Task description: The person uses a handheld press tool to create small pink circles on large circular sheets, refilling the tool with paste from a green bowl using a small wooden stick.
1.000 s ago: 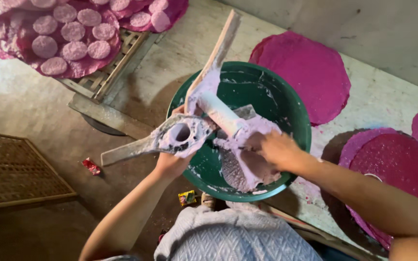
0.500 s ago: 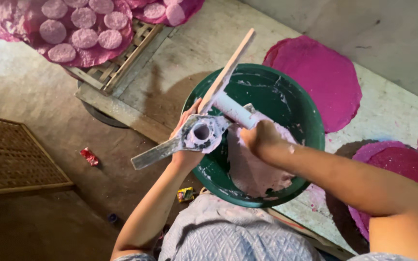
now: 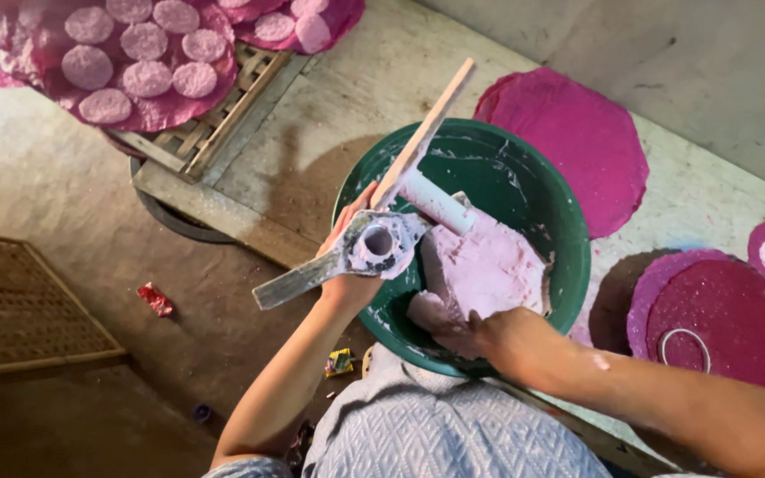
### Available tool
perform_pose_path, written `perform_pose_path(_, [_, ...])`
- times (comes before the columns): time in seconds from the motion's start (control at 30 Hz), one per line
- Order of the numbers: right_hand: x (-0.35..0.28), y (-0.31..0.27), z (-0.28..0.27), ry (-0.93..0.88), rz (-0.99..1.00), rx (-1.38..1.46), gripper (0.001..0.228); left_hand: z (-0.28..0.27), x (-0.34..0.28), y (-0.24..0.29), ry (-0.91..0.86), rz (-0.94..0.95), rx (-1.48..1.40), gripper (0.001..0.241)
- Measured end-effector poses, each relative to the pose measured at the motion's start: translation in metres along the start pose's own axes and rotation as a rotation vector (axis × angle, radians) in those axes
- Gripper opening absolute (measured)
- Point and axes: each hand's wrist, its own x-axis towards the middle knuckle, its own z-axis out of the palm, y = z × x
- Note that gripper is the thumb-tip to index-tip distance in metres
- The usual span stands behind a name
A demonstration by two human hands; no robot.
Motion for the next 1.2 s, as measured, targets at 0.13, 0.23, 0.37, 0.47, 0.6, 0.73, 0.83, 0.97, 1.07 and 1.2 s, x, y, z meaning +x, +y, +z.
perform_pose_path(0.13, [-0.041, 0.033, -0.044, -0.233, 0.031, 0.402, 0.036, -0.003, 0.01, -0.008, -0.082, 0.13, 0.094, 0.045])
perform_pose_path(0.23, [-0.084, 0.07, -0.076, 0.046, -0.36, 0.877, 0.037, -0.003, 0.029, -0.004, -0.201, 0.116, 0.208, 0.042])
perform_pose_path(0.37, [-0.101, 0.097, -0.089, 0.033, -0.089, 1.14, 0.035, -0.001, 0.048, 0.017, -0.348, 0.375, 0.336, 0.055])
perform_pose_path(0.47, [-0.093, 0.096, -0.105, 0.009, 0.185, 0.949, 0.033, 0.001, 0.047, 0.024, -0.524, 0.254, 0.231, 0.06])
perform_pose_path(0.6, [-0.078, 0.052, -0.145, 0.657, 0.025, 0.204, 0.023, 0.02, 0.039, 0.009, -0.795, -0.021, 0.338, 0.059])
perform_pose_path(0.73, [-0.036, -0.027, -0.14, 0.599, -0.02, -0.39, 0.022, 0.056, 0.019, -0.006, -0.567, 0.371, 0.14, 0.051])
perform_pose_path(0.83, [-0.043, -0.033, -0.13, 0.681, -0.141, -0.196, 0.026, 0.047, 0.01, -0.011, -0.459, 0.412, -0.024, 0.049])
perform_pose_path(0.97, [-0.105, -0.006, -0.148, 0.614, 0.166, -0.009, 0.048, 0.009, 0.028, -0.007, -0.676, -0.204, -0.141, 0.017])
perform_pose_path(1.07, [-0.123, 0.001, -0.173, 0.602, 0.224, -0.08, 0.043, -0.005, 0.044, 0.005, -0.574, -0.314, -0.572, 0.013])
perform_pose_path(1.2, [-0.079, -0.015, -0.17, 0.59, -0.039, -0.294, 0.029, 0.016, 0.035, 0.019, -0.59, -0.057, -0.316, 0.036])
